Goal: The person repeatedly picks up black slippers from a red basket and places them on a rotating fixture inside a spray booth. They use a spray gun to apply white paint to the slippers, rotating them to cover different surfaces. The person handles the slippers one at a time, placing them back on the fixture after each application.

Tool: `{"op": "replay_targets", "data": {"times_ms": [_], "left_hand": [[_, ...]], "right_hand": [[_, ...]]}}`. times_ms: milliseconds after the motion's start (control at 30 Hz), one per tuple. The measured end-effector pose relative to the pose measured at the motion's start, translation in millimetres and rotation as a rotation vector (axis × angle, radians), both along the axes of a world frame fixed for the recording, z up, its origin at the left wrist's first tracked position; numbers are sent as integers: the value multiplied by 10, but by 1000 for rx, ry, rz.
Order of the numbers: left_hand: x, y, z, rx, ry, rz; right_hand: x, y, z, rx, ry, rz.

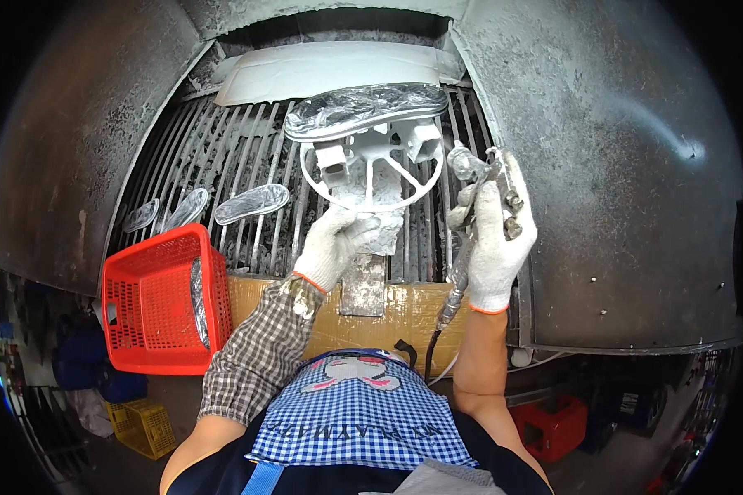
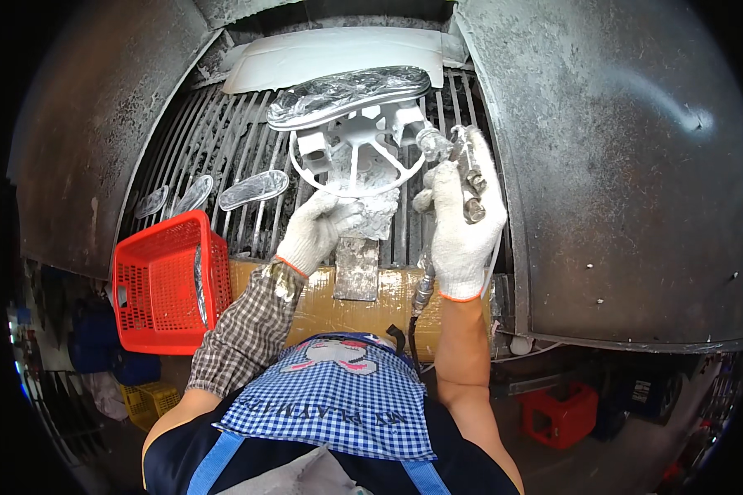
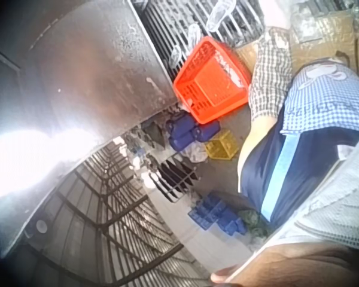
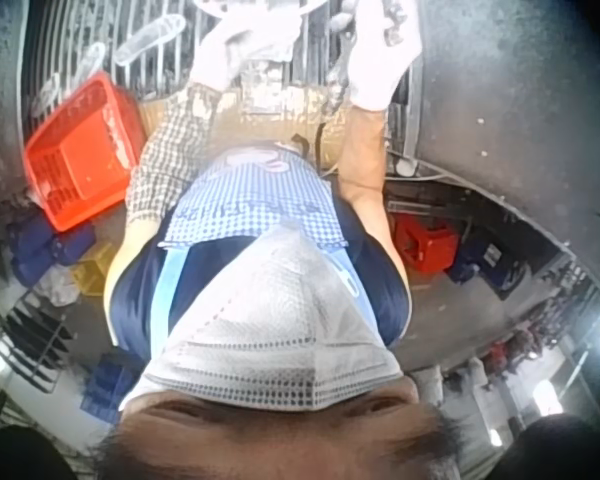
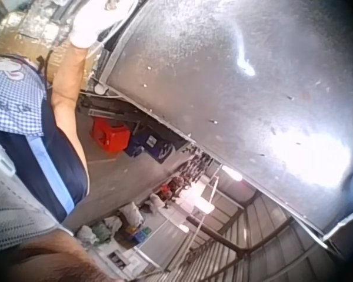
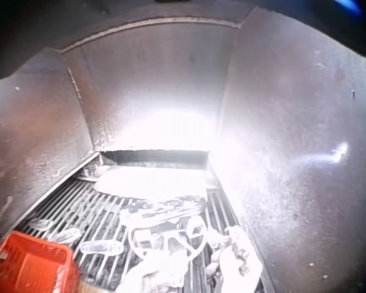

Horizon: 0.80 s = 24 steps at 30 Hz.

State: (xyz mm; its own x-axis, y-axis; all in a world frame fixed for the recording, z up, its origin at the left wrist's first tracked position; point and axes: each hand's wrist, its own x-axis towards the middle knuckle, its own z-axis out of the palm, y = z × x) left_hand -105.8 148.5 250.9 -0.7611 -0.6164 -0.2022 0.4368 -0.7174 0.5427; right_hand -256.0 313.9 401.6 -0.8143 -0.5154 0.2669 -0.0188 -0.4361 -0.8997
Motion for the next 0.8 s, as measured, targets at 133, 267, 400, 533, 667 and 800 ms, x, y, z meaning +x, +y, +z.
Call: {"op": "replay_targets", "data": {"times_ms": [133,267,400,533,667,800], "left_hand": [[37,-26,-38,-35,-11,12],[59,-52,-9,-17,18,-1],[95,-65,7,-38,-22,3],[155,-116,-14,-28,-21,16],[196,-183,-32,-34,-40,54],[257,-255,-34,-52,-52,77]], "right_hand": [[-52,26,11,33,79,-117],[-18,67,53,62,84,-130],[51,136,73,54,-34,87],[4,117,65,34,3,32],[-84,153,74,34,-6,-18],[-154,199,78,-6,-43,-31]]}}
